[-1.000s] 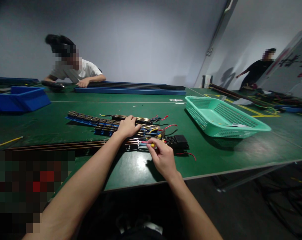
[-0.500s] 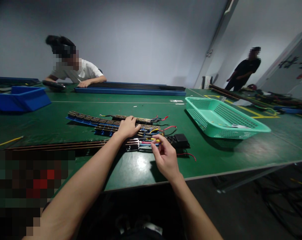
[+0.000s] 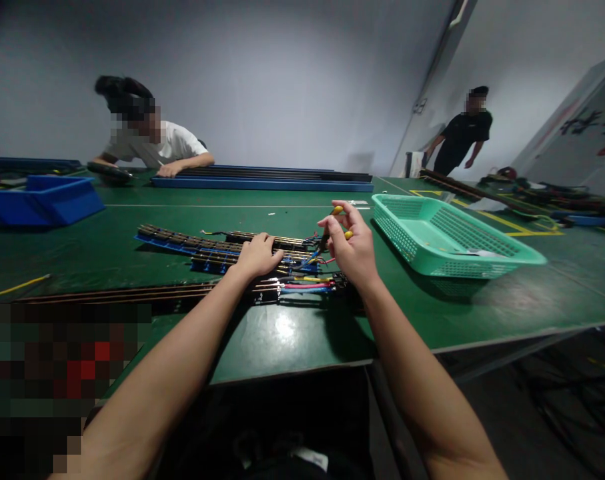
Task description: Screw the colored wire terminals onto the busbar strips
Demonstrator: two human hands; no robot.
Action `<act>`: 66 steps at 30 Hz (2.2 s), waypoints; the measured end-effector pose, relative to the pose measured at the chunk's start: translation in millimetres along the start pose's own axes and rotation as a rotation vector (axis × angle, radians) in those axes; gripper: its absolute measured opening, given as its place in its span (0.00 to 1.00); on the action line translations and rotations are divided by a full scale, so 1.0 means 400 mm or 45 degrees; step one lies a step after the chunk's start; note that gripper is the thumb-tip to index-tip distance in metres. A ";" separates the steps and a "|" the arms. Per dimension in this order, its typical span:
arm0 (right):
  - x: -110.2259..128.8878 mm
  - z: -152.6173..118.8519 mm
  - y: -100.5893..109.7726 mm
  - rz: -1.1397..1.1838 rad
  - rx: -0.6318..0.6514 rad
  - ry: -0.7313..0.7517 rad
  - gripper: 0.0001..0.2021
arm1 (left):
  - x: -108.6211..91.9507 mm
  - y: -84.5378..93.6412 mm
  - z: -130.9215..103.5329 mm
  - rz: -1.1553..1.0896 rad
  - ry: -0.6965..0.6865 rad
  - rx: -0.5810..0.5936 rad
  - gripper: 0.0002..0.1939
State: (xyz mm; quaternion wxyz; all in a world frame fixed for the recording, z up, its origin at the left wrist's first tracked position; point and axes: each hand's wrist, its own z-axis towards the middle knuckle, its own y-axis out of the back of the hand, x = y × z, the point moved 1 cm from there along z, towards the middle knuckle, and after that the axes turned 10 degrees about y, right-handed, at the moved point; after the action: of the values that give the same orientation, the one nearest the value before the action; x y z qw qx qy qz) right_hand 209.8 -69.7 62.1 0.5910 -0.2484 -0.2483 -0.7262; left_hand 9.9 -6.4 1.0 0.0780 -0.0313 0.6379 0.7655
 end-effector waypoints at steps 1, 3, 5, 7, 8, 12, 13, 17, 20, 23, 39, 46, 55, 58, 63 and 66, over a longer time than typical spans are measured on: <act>0.002 0.003 0.001 0.004 -0.002 -0.014 0.18 | 0.000 0.001 -0.001 -0.001 0.001 0.000 0.26; 0.005 0.001 0.004 0.018 -0.017 -0.045 0.16 | 0.000 0.002 -0.002 -0.010 0.006 -0.003 0.26; 0.006 -0.007 0.010 0.028 -0.040 -0.073 0.17 | -0.001 0.004 -0.003 -0.019 0.009 0.001 0.27; 0.008 -0.014 0.018 0.019 -0.048 -0.087 0.17 | -0.001 0.005 -0.004 -0.024 0.013 0.012 0.27; 0.010 -0.015 0.023 0.004 -0.045 -0.083 0.18 | -0.001 0.005 -0.005 -0.026 0.014 0.016 0.26; 0.022 -0.004 0.036 -0.121 -0.051 0.036 0.18 | 0.000 0.003 -0.003 -0.021 0.009 0.012 0.27; 0.019 0.003 0.035 -0.149 -0.059 0.086 0.18 | 0.000 0.002 -0.003 -0.019 0.007 0.008 0.27; -0.034 0.040 0.018 -0.153 -0.044 0.178 0.20 | 0.001 -0.002 -0.001 -0.019 0.000 -0.001 0.27; -0.106 0.057 0.002 -0.102 0.002 0.091 0.21 | 0.002 -0.003 0.001 -0.020 0.007 0.008 0.27; -0.163 0.049 -0.007 -0.189 0.137 0.059 0.22 | 0.001 -0.002 0.001 -0.013 0.016 0.013 0.27; -0.153 -0.048 -0.034 -0.349 0.613 -0.014 0.09 | -0.002 0.000 -0.005 -0.018 0.016 0.012 0.27; -0.170 -0.034 -0.042 -0.036 0.070 -0.254 0.21 | 0.000 -0.005 -0.001 -0.021 0.005 0.013 0.28; -0.160 0.001 0.022 0.224 -0.528 -0.557 0.20 | 0.002 -0.007 -0.001 -0.005 0.001 -0.009 0.27; -0.137 -0.014 -0.010 0.211 -0.523 -0.534 0.17 | 0.002 -0.008 0.000 -0.002 0.000 -0.004 0.27; -0.070 -0.091 -0.067 -0.005 -0.041 -0.309 0.13 | 0.002 -0.009 0.000 -0.007 -0.001 -0.005 0.27; -0.025 -0.163 -0.082 -0.376 0.435 -0.114 0.09 | 0.000 -0.010 -0.001 -0.008 -0.004 -0.011 0.28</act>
State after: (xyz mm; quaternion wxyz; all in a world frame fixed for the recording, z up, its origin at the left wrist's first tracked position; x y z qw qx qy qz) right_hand 175.2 -99.0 4.3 0.5002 -0.1376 -0.4272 -0.7405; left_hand 10.6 -6.1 -2.9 0.0813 -0.0326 0.6342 0.7681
